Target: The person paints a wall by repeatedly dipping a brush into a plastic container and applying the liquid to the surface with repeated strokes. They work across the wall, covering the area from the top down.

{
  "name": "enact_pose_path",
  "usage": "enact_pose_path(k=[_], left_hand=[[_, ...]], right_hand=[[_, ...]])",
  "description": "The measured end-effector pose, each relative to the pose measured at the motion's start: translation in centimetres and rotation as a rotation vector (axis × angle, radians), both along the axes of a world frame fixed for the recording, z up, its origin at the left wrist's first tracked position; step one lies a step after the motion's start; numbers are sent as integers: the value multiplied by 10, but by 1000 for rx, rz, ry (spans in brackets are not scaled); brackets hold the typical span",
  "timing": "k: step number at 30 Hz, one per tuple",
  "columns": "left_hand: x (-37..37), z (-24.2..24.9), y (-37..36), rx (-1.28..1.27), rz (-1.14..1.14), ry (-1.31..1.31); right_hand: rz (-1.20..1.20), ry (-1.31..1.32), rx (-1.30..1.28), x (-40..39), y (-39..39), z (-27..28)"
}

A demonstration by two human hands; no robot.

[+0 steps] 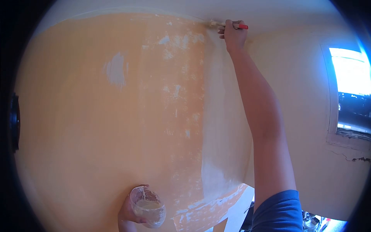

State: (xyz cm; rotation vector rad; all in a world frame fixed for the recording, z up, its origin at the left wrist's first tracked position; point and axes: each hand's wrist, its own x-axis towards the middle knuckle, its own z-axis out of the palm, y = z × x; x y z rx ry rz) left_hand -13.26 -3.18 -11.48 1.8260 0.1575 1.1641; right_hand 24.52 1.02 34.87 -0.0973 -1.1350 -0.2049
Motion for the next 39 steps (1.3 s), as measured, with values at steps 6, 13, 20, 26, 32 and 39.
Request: enact_pose_path(k=[6, 13, 20, 26, 32, 39], left_hand=[[-2, 2, 1, -1, -28, 27], [-3, 3, -1, 9, -10, 55], [-4, 6, 2, 56, 7, 99], [-3, 8, -1, 34, 8, 76], [-3, 9, 0, 28, -12, 91], [-4, 3, 1, -36, -6, 112]], right_hand=[[-6, 17, -90, 1, 11, -19], [145, 100, -25, 5, 2, -7], [50, 55, -122, 11, -1, -51], [74, 85, -11, 22, 19, -21], [-77, 137, -285, 17, 4, -128], [42, 70, -71, 15, 1, -33]])
